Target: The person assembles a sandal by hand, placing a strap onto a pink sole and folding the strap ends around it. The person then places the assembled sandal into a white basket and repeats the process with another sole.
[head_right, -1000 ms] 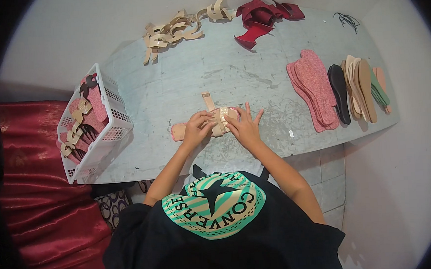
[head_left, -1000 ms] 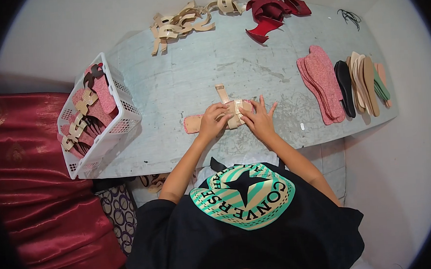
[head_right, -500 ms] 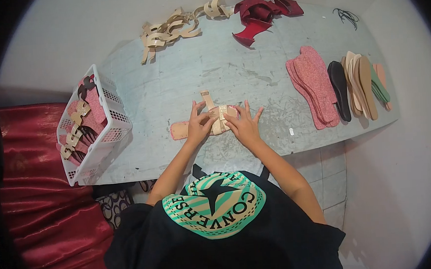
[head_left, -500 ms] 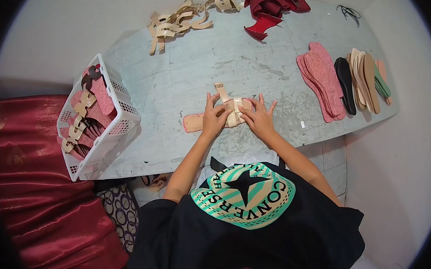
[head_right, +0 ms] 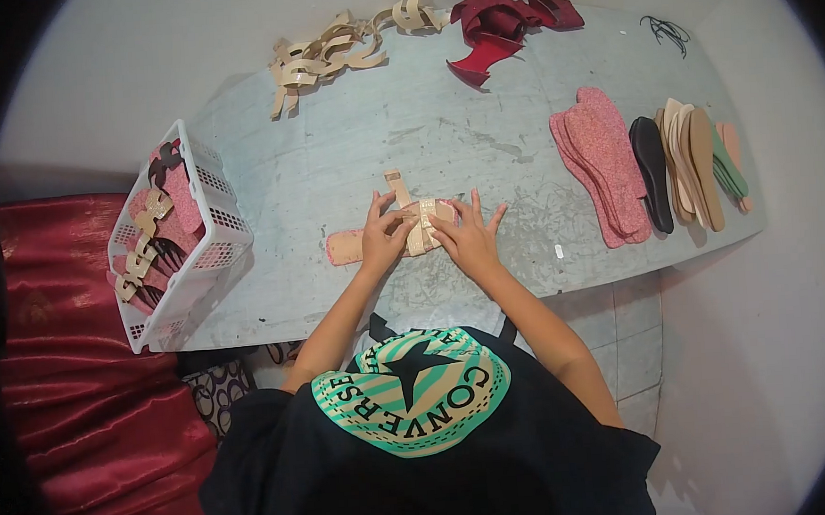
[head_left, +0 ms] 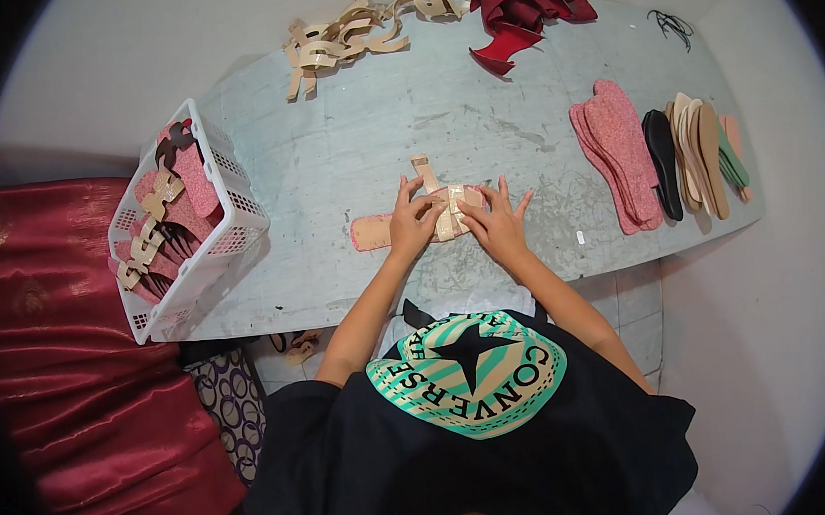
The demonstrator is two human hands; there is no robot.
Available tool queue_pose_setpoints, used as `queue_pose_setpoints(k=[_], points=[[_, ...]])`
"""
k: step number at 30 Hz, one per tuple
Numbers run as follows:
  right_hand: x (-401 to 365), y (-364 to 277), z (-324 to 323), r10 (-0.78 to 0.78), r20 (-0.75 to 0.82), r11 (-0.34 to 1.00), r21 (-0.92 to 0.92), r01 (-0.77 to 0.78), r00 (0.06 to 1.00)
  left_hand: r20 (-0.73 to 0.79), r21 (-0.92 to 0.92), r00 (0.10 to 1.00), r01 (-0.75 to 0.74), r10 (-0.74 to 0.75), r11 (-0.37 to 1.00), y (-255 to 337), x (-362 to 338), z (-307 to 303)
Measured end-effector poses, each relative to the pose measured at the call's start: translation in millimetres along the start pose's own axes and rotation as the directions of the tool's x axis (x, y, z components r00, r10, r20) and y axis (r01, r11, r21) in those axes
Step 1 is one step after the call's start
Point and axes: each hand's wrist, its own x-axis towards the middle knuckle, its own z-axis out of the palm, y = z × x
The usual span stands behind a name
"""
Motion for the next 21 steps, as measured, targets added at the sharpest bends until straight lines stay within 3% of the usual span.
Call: queue_pose_setpoints(k=[6, 9, 14, 21], points=[[4.3, -1.7, -3.5, -0.080, -0.063, 0.996, -0.048, 0.077, 0.995, -0.036, -0.018, 0.999, 0.010, -0.011, 1.000, -7.6, 0.6, 5.0], [8.8, 6.3, -3.8, -0.206, -0.050, 0.971, -0.132, 0.198, 0.977, -0.040, -0.036, 0.999, 0.008, -0.010, 0.999, -5.7, 0.9, 5.8], [21.7, 12.8, -19.4, -0.376, 0.077, 0.927, 0.041, 0.374, 0.923, -0.031, 0.000, 0.999, -0.017, 0.017, 1.000, -0.3, 4.3, 1.8], [15.2, 20.4, -16.4, -0.437, 0.162, 0.893, 0.199, 0.404, 0.885, -0.053, 0.059, 0.998, -0.017, 0.020, 0.998, -10.3, 4.1, 3.4]])
